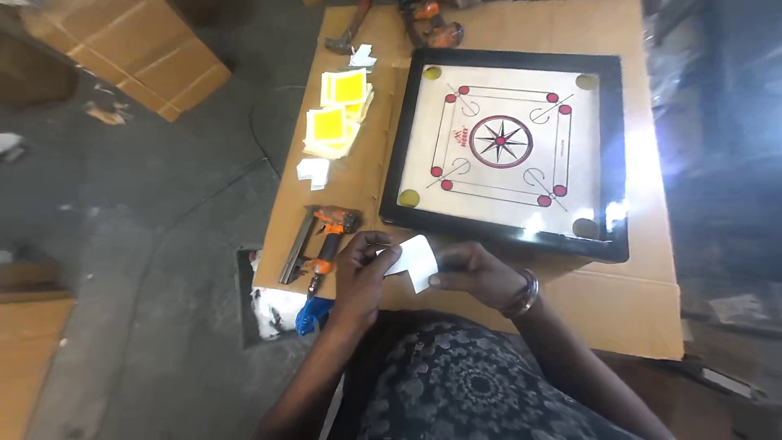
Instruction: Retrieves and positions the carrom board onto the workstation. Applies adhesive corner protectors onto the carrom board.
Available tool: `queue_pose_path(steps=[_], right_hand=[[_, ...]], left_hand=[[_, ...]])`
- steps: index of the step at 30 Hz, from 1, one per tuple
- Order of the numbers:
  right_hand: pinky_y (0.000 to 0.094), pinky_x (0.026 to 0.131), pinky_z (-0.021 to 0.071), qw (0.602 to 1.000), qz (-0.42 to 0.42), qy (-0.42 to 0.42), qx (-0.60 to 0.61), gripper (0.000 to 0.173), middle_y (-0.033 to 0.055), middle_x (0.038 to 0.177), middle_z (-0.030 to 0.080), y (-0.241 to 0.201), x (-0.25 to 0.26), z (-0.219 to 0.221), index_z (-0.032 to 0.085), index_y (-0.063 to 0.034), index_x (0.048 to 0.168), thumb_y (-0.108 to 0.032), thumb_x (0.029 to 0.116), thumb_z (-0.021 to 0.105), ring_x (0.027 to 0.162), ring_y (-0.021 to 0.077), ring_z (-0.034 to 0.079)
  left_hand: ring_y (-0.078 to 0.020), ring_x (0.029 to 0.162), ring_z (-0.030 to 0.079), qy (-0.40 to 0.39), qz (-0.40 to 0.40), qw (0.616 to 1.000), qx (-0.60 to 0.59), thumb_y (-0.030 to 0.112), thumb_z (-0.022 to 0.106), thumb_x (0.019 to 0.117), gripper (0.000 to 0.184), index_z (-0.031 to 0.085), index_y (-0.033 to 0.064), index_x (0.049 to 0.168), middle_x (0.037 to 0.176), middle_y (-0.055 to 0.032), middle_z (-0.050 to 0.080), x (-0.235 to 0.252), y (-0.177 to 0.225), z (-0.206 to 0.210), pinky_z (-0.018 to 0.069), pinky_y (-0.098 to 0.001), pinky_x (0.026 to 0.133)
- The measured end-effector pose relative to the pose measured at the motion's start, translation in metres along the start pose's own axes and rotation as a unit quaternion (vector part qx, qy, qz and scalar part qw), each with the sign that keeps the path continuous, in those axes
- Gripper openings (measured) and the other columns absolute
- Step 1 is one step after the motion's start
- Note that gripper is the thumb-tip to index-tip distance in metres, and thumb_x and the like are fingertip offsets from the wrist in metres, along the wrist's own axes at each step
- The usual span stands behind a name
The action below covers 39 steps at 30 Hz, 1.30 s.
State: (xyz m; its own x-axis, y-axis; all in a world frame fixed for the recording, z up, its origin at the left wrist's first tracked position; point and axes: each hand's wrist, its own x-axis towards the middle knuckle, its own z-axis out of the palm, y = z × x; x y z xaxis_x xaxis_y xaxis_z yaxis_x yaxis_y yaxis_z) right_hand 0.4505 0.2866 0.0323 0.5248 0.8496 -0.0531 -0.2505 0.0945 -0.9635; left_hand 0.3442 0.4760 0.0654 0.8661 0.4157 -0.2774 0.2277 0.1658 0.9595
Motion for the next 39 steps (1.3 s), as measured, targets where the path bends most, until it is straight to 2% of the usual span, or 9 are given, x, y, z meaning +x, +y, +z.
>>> queue_pose_path(steps=[3, 9, 14, 17, 22, 25, 30, 35, 39], right_hand=[[0.0238, 0.067, 0.0561, 1.0, -0.01, 0.011, 0.021, 0.012, 0.0059, 0.086, 0.072, 0.005, -0.014, 0.001, 0.075, -0.0006, 0.096, 0.004, 0.0915, 0.065, 0.074, 0.0087, 0.065], [0.0253, 0.072, 0.0583, 0.999, -0.027, 0.02, -0.031, 0.021, 0.0058, 0.096, 0.073, -0.003, -0.029, -0.009, 0.074, -0.002, 0.112, -0.005, 0.0927, 0.068, 0.081, 0.0103, 0.067], [0.0268, 0.067, 0.0553, 0.997, -0.039, 0.074, 0.002, 0.013, 0.0055, 0.086, 0.069, -0.003, -0.029, -0.004, 0.073, -0.0023, 0.1, -0.004, 0.0901, 0.065, 0.075, 0.0102, 0.063], [0.0286, 0.083, 0.0587, 0.997, -0.043, -0.007, 0.063, 0.032, 0.0032, 0.103, 0.073, -0.001, -0.022, -0.006, 0.072, -0.0076, 0.119, -0.026, 0.0932, 0.067, 0.092, 0.0084, 0.068], [0.026, 0.069, 0.0582, 0.998, -0.007, 0.067, 0.0, 0.012, 0.0052, 0.084, 0.073, -0.009, -0.006, 0.011, 0.075, -0.0012, 0.098, -0.003, 0.0908, 0.066, 0.074, 0.0086, 0.067], [0.0247, 0.067, 0.0561, 0.999, 0.016, 0.039, -0.016, 0.012, 0.0043, 0.083, 0.072, -0.013, -0.002, 0.019, 0.076, -0.0023, 0.096, -0.004, 0.0882, 0.067, 0.073, 0.0077, 0.066], [0.0226, 0.066, 0.055, 0.999, -0.006, -0.034, -0.03, 0.01, 0.0038, 0.083, 0.073, -0.012, 0.012, 0.03, 0.076, -0.0009, 0.096, -0.003, 0.0897, 0.069, 0.072, 0.0058, 0.065], [0.0246, 0.067, 0.0577, 0.998, -0.016, -0.043, -0.042, 0.012, 0.0057, 0.085, 0.073, -0.01, 0.014, 0.03, 0.076, 0.0, 0.099, -0.007, 0.0947, 0.067, 0.073, 0.0082, 0.067], [0.0235, 0.066, 0.056, 0.998, 0.023, -0.035, -0.056, 0.01, 0.0041, 0.081, 0.072, -0.008, 0.009, 0.027, 0.076, -0.0017, 0.096, -0.006, 0.0933, 0.068, 0.071, 0.0071, 0.066]], left_hand=[[-0.0138, 0.07, 0.066, -0.008, 0.0, 1.0, 0.018, 0.009, 0.068, 0.0976, 0.022, 0.065, 0.0127, 0.119, 0.089, -0.0066, 0.07, -0.017, -0.003, 0.012, 0.0604, -0.0316, 0.067], [-0.0142, 0.059, 0.06, -0.058, 0.054, 0.992, 0.103, 0.005, 0.073, 0.0931, 0.033, 0.063, 0.0136, 0.123, 0.085, -0.0079, 0.071, -0.023, -0.005, 0.02, 0.0518, -0.0258, 0.052], [-0.0145, 0.061, 0.063, -0.104, 0.091, 0.983, 0.119, 0.004, 0.074, 0.0927, 0.043, 0.061, 0.0162, 0.131, 0.089, -0.0057, 0.072, -0.017, 0.008, 0.014, 0.0555, -0.0257, 0.054], [-0.0139, 0.06, 0.063, -0.103, 0.103, 0.979, 0.14, 0.003, 0.077, 0.0899, 0.04, 0.062, 0.0113, 0.126, 0.085, -0.0043, 0.072, -0.008, 0.015, 0.006, 0.0538, -0.0255, 0.052], [-0.0134, 0.067, 0.064, -0.113, 0.09, 0.986, 0.087, 0.0, 0.074, 0.0912, 0.042, 0.06, 0.0081, 0.13, 0.091, -0.0063, 0.073, -0.004, 0.02, -0.008, 0.0555, -0.0249, 0.06], [-0.0124, 0.073, 0.067, -0.09, 0.056, 0.994, 0.026, -0.002, 0.072, 0.0915, 0.039, 0.06, 0.007, 0.127, 0.092, -0.0075, 0.072, -0.003, 0.018, -0.018, 0.0582, -0.0265, 0.066], [-0.0138, 0.069, 0.067, -0.119, 0.036, 0.992, 0.006, -0.004, 0.073, 0.0897, 0.036, 0.061, 0.0057, 0.122, 0.086, -0.0099, 0.072, 0.002, 0.02, -0.024, 0.0585, -0.0265, 0.063], [-0.0138, 0.072, 0.069, -0.103, 0.046, 0.993, 0.022, -0.007, 0.075, 0.0864, 0.033, 0.061, 0.0048, 0.114, 0.088, -0.0093, 0.072, 0.0, 0.017, -0.028, 0.0602, -0.0272, 0.066], [-0.018, 0.073, 0.072, -0.092, 0.07, 0.993, 0.039, -0.008, 0.078, 0.0835, 0.037, 0.061, 0.0015, 0.115, 0.087, -0.0113, 0.073, -0.001, 0.009, -0.023, 0.0627, -0.03, 0.067]])
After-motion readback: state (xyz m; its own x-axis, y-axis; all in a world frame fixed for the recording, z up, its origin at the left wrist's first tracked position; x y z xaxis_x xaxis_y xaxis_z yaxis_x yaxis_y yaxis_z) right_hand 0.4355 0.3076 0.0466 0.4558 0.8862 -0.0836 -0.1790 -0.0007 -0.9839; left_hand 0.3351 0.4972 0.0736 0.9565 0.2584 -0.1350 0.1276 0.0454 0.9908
